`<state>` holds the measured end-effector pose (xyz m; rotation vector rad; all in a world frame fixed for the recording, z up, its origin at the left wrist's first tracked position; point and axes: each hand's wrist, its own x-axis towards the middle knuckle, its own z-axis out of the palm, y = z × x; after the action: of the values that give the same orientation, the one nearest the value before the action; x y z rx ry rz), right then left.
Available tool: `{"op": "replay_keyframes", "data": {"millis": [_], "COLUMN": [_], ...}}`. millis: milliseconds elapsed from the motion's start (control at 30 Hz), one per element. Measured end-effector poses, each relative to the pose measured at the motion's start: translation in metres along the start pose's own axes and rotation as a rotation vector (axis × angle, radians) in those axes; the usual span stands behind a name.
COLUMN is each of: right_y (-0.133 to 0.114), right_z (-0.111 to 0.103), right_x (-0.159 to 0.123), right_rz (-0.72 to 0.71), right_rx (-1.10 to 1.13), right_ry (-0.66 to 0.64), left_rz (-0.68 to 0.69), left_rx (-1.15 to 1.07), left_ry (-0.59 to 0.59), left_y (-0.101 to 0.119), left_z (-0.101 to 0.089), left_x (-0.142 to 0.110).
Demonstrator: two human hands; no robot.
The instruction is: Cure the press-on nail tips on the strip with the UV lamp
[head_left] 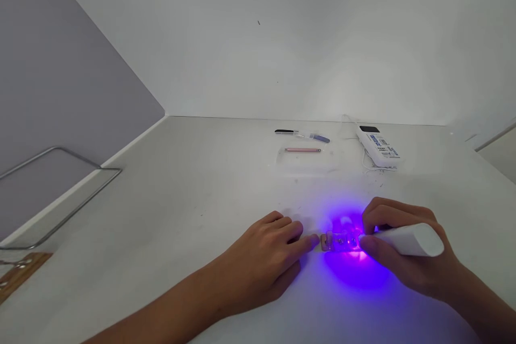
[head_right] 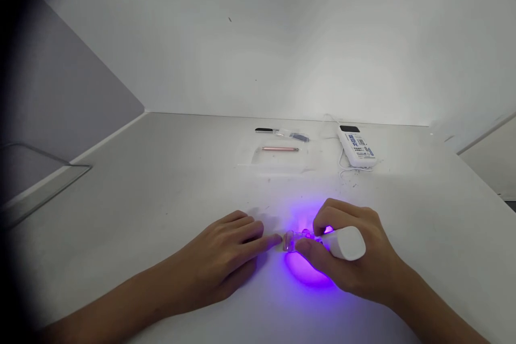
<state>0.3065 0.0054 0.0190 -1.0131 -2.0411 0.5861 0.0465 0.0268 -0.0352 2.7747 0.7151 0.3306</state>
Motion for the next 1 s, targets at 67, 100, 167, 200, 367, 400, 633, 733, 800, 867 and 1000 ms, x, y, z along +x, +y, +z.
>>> {"op": "replay_keyframes", "data": {"millis": [67, 100, 167, 200, 367, 400, 633, 733, 800, 867, 1000], "right_y": [0.0005, 0.0009, 0.0019, 0.0024, 0.0038, 0.0039, 0.0035, 0.0033, 0.0033, 0.0033, 0.0035], "right_z": [0.0009, 0.0012, 0.0016, 0.0018, 0.0026, 0.0027, 0.0013, 0.0011, 0.0016, 0.0024, 0.0028], "right_x": [-0.0007, -0.0010, -0.0015, -0.0016, -0.0019, -0.0019, -0.0011, -0.0015, -0.0020, -0.0025, -0.0030], "right_rz": [0.024, 0.037, 0.061, 0.066, 0.068, 0.065, 0.041, 0.032, 0.036, 0.046, 0.059], "right_rx": [0.001, 0.000, 0.003, 0.006, 0.008, 0.008, 0.026, 0.021, 0.015, 0.017, 0.030], "right_ry": [0.026, 0.032, 0.035, 0.031, 0.022, 0.025, 0.013, 0.018, 0.019, 0.029, 0.048], "left_rz": [0.001, 0.001, -0.001, -0.002, 0.007, 0.006, -0.004, -0.009, -0.007, -0.003, -0.003], "left_rx": [0.010, 0.014, 0.020, 0.022, 0.027, 0.025, 0.018, 0.015, 0.011, 0.007, 0.009], "left_ry": [-0.003, -0.005, -0.008, -0.009, 0.001, 0.002, -0.011, -0.014, -0.009, 0.001, 0.003], "left_y": [-0.0001, -0.0001, -0.0002, -0.0002, -0.0003, -0.0003, -0.0003, -0.0004, -0.0004, -0.0003, -0.0003], "left_z": [0.0006, 0.0008, 0.0011, 0.0011, 0.0016, 0.0017, 0.0025, 0.0026, 0.0027, 0.0027, 0.0029], "left_x": [-0.0006, -0.0009, -0.0013, -0.0014, -0.0012, -0.0012, -0.0004, 0.0000, -0.0001, -0.0002, -0.0006]}}
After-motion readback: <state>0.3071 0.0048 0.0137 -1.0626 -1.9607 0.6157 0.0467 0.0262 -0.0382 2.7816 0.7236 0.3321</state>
